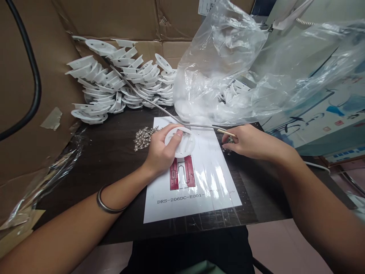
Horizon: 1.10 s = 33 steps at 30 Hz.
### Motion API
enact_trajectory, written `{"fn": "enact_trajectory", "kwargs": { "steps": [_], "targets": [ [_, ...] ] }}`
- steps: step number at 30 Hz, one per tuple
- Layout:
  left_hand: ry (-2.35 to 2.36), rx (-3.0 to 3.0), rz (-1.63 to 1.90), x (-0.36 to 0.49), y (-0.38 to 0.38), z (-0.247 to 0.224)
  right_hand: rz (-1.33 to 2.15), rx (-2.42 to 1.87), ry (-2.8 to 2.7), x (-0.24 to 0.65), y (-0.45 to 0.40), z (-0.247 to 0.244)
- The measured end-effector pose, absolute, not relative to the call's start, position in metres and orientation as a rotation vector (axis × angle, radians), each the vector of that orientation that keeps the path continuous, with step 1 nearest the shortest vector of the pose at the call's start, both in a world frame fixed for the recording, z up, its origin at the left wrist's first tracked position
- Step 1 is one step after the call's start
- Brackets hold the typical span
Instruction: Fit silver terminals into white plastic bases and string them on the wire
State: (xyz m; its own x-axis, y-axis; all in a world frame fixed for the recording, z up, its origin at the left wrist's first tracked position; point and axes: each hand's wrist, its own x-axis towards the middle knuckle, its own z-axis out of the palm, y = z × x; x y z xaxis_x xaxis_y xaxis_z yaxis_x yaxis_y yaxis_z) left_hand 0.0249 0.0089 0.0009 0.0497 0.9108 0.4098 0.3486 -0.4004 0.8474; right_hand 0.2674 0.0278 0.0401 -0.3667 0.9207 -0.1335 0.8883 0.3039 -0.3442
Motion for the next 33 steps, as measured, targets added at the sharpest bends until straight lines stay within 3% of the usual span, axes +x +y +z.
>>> {"fn": "enact_trajectory", "kwargs": {
  "steps": [26,33],
  "targets": [
    [1.207,1.872,1.311,0.024,0.007,0.002,0.526,-1.553,-2.437,0.258,0.026,0.032],
    [1.202,1.885,1.300,0.025,0.007,0.002,0.875,-1.144,-1.935,0.245,0.020,0.024]
  ]
}}
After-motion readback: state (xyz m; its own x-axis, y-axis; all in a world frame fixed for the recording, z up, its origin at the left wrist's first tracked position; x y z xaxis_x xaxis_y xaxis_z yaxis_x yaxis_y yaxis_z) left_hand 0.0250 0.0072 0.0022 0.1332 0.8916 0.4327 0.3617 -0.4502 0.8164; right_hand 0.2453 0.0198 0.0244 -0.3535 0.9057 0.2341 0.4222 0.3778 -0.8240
